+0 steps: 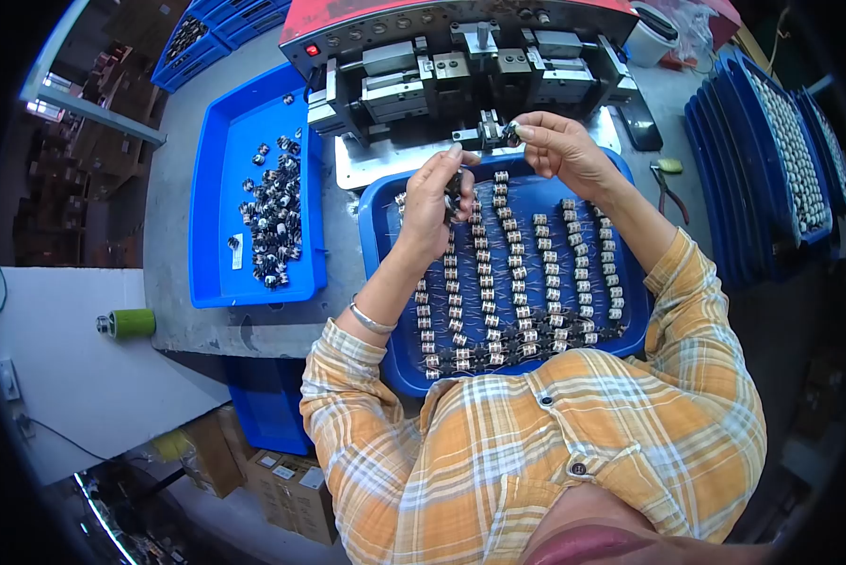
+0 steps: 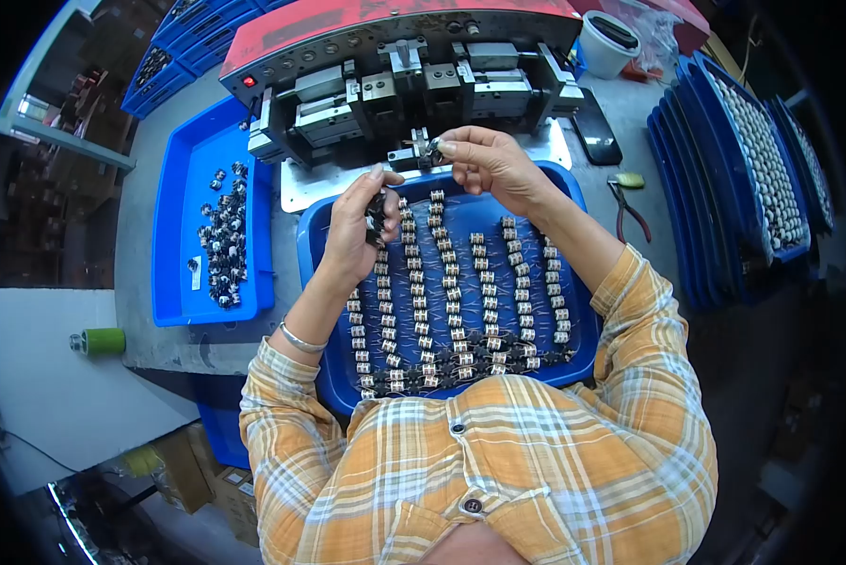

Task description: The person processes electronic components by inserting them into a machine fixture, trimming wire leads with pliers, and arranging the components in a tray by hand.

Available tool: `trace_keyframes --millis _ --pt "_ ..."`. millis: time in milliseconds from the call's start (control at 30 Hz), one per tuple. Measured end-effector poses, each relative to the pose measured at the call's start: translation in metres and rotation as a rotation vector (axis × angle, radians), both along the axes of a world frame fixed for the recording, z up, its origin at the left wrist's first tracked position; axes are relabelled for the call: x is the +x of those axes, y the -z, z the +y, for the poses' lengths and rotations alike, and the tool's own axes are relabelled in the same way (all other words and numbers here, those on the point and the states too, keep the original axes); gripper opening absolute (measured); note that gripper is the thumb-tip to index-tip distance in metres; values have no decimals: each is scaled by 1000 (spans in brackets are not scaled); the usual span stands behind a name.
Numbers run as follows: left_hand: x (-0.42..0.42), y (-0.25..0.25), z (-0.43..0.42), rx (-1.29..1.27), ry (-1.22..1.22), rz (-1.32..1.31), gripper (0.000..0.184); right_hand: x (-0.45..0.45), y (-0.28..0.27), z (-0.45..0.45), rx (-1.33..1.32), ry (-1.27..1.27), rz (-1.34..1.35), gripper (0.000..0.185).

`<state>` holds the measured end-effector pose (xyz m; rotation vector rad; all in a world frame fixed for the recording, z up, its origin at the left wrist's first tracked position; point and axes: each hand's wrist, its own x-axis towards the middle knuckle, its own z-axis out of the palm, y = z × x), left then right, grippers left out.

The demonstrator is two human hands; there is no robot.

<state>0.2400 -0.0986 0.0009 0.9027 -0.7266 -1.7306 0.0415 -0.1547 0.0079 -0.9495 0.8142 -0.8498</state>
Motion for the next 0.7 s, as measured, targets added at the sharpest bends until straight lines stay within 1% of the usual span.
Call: trace_keyframes --millis 33,133,167,267,333,467,533,700 --pt "1 1 -4 3 -11 -3 23 0 -1 -5 -41 33 63 26" --pt "4 3 -17 -4 -36 2 22 -1 5 -24 -280 94 300 28" --pt "3 1 -20 -3 -59 -12 21 0 7 -28 -312 96 331 28" --pt "-1 -3 -25 -10 -93 -40 19 1 12 -35 -329 87 359 28" --pt "0 3 -28 -29 -38 -108 18 2 12 -35 -329 76 342 28" --pt "-1 7 -30 -17 -27 -125 17 6 8 -29 -302 97 298 27" --pt "-4 6 -31 -5 -102 -148 17 7 9 -30 -303 103 286 26" --pt "-3 9 -35 24 -88 -100 16 10 15 -31 -293 114 270 26"
